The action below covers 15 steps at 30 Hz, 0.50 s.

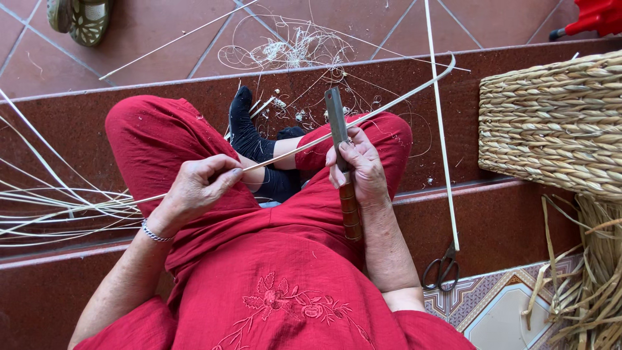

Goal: The person sits cross-legged on a tiled floor and uses a knife to shave thin strips from bamboo rods. They repeatedly hold the rod with one hand and draw the knife along its length to remove fine shavings, occasionally adjusting the rod's position.

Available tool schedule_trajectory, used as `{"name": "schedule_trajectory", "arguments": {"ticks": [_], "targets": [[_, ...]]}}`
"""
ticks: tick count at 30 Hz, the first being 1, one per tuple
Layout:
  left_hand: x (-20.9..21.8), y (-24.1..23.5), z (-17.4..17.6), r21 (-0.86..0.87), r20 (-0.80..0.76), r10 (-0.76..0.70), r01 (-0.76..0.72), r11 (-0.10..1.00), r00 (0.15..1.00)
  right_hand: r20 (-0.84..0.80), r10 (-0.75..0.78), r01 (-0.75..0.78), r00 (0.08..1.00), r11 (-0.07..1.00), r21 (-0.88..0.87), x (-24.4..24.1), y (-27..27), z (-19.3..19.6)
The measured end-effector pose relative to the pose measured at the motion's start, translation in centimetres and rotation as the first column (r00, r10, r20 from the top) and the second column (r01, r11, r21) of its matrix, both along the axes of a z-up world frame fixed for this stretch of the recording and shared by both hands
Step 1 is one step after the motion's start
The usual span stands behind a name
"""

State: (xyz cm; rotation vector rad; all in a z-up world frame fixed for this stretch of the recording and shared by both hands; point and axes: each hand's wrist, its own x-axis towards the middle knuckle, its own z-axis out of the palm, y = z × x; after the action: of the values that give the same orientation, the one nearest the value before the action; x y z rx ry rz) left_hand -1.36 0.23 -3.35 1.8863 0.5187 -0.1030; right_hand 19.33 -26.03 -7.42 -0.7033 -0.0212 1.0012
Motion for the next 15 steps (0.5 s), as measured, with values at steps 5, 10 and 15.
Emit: {"name": "schedule_trajectory", "arguments": {"ticks": [5, 10, 15], "targets": [[-1.0, 1.8, 1.7, 0.157, -0.059, 0.061, -0.051, 0.986, 0.996, -0.013, -0.123, 0.124, 0.992, 0.990, 0.066, 1.4, -1.3, 0.3], [-2.4, 3.3, 3.9, 0.324, -0.001, 0.073, -0.069, 0.944, 0.997, 0.034, -0.192, 0.190, 0.981, 0.980, 0.061, 3.2, -2.5, 0.4], [-3.4, 3.6, 3.9, 0.514, 0.050, 0.075, -0.090, 0.853, 0.996, 0.061, -0.220, 0.218, 0.974, 0.975, 0.037, 3.4, -3.0, 0.7]]}}
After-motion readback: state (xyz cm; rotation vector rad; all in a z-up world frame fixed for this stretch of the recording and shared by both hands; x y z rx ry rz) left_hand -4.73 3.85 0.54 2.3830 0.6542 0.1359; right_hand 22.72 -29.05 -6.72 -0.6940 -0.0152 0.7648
